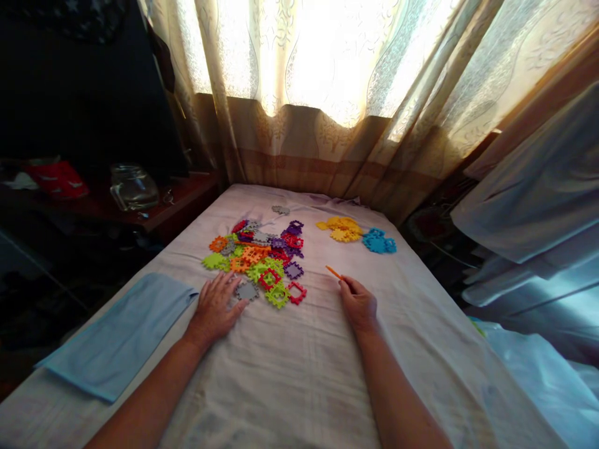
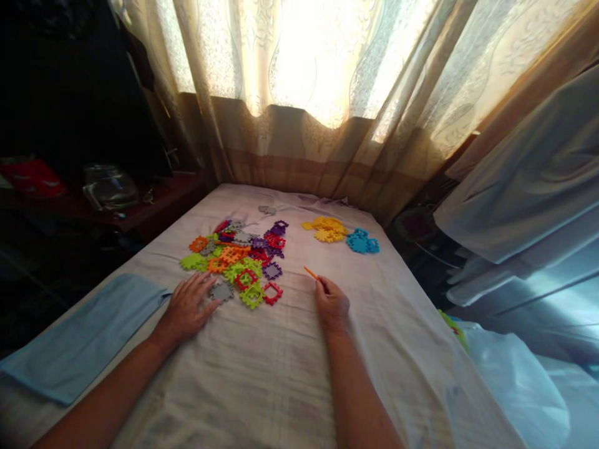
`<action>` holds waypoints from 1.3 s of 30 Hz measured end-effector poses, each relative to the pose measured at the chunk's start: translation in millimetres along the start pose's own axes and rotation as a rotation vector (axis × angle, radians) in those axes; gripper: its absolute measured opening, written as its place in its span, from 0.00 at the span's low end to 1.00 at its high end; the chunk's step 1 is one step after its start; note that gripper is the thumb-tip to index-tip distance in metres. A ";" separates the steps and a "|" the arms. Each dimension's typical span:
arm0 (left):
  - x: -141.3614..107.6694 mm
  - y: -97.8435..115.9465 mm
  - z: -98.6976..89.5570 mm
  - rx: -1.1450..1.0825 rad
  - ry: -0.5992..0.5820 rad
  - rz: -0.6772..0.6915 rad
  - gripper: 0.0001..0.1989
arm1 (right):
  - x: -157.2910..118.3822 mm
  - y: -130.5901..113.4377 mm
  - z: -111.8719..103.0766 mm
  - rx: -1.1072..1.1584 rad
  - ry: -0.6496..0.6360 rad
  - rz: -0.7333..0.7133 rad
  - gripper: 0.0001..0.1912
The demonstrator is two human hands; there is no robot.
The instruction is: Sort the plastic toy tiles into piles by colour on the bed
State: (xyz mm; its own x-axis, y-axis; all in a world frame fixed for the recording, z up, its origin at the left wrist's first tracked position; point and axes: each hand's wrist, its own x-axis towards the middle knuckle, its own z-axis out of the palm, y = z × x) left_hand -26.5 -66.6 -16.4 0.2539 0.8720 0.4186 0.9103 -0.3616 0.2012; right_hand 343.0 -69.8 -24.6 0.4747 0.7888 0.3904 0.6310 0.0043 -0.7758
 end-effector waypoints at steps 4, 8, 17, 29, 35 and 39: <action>0.5 -0.6 -0.3 -0.012 0.003 -0.004 0.26 | -4.5 -7.0 -0.2 -0.111 -0.098 -0.104 0.21; 1.1 0.0 0.0 -0.021 0.012 -0.020 0.24 | -6.3 -13.5 -2.4 -0.176 -0.135 -0.129 0.19; 7.6 -2.7 -4.6 -0.114 0.084 -0.033 0.19 | -4.6 -13.9 -3.1 -0.144 -0.120 -0.066 0.20; 103.8 25.2 -10.2 0.115 -0.104 -0.168 0.28 | -3.6 -8.7 -4.4 -0.081 -0.135 -0.052 0.20; 105.1 27.9 -11.3 0.108 -0.118 -0.212 0.23 | -0.7 -4.3 -4.1 0.052 -0.040 0.002 0.22; 91.5 27.9 -20.3 0.031 -0.078 -0.224 0.25 | 6.6 2.2 -5.9 0.220 0.028 0.188 0.25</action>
State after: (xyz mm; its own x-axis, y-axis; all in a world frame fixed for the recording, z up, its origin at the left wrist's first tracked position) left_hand 15.5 -3.6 45.5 0.0674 0.9526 0.2966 0.9562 -0.1465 0.2533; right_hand 351.2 -68.2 -20.8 0.5894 0.7710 0.2410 0.3836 -0.0046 -0.9235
